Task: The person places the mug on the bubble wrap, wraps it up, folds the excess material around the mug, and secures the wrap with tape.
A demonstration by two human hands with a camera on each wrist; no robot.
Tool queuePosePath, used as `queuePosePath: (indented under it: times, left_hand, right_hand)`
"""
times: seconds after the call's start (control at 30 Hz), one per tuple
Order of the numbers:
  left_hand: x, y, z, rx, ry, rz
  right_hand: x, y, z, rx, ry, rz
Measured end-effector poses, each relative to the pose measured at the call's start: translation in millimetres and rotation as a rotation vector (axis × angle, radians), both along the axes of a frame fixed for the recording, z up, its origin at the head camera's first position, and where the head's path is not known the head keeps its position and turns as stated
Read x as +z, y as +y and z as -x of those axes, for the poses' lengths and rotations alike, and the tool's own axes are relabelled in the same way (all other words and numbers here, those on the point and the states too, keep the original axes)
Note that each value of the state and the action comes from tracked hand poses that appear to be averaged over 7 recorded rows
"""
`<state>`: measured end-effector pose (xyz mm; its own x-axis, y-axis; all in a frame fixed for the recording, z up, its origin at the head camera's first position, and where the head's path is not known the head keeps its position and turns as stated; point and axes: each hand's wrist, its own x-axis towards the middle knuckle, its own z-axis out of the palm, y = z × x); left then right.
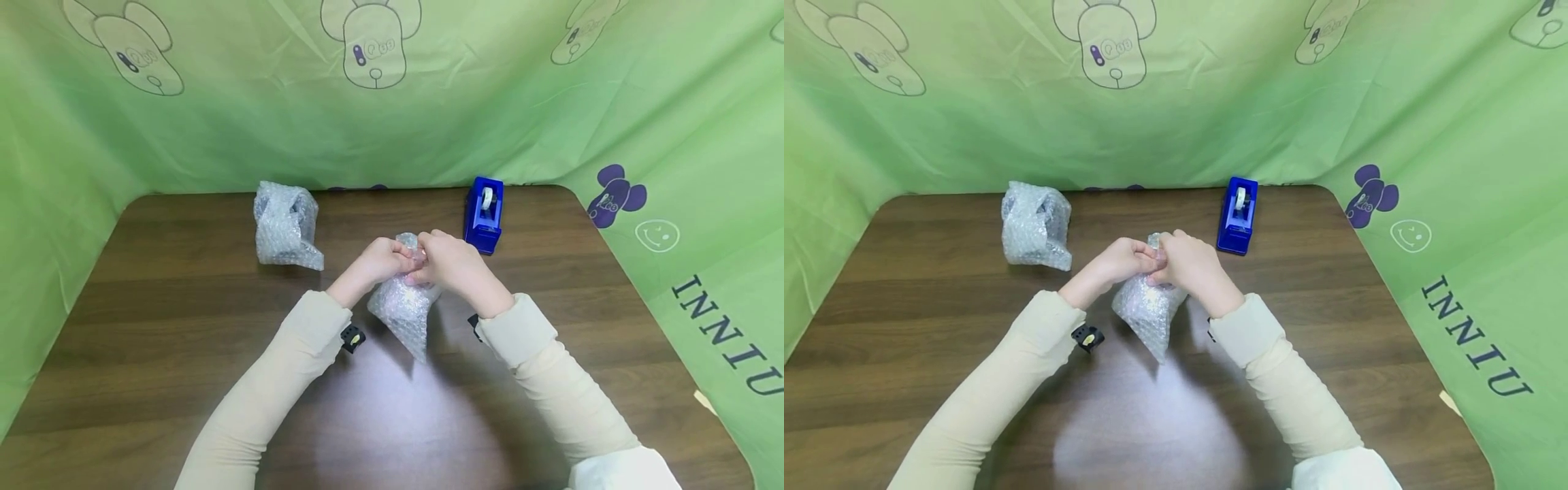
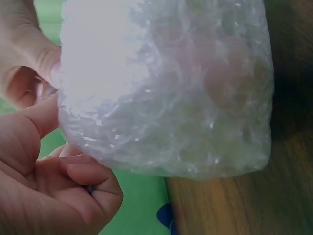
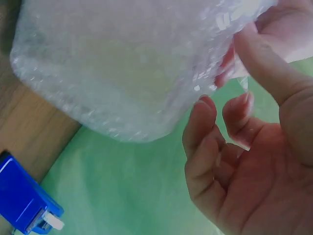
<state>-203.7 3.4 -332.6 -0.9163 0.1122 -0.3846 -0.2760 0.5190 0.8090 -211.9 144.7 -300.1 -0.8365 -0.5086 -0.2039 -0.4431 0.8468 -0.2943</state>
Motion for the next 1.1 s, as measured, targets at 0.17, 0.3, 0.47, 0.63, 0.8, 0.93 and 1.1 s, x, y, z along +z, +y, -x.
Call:
queuePosePath:
  times: [0.17, 0.3, 0.47, 0.63, 0.8, 0.93, 1.1]
  left_hand:
    - [0.0, -4.4, -0.4, -0.05, -0.026, -0.045]
    - [0.8, -9.2, -1.6, -0.132, -0.027, -0.078]
    - [-0.5, -7.0, -3.8, -0.178, 0.018, -0.08]
    - [-1.3, -0.3, -8.2, -0.146, 0.101, 0.035]
    - [-1.7, 1.3, -9.8, -0.12, 0.107, 0.07]
    - [-1.1, 0.8, -10.4, -0.113, 0.097, 0.064]
    - [-0.1, 1.4, -11.3, -0.107, 0.092, 0.043]
  right_hand:
    - [-1.2, 0.6, 7.2, 0.022, -0.047, -0.017]
    - [-2.3, 0.0, 12.1, 0.033, -0.071, -0.039]
    - [-2.4, 0.6, 17.6, 0.033, -0.11, -0.041]
    - [-1.1, 8.0, 24.3, 0.062, -0.168, 0.014]
    - [2.3, 21.3, 34.8, 0.126, -0.254, 0.127]
    - [3.8, 29.9, 42.3, 0.134, -0.265, 0.182]
    - [3.6, 38.2, 47.5, 0.082, -0.27, 0.252]
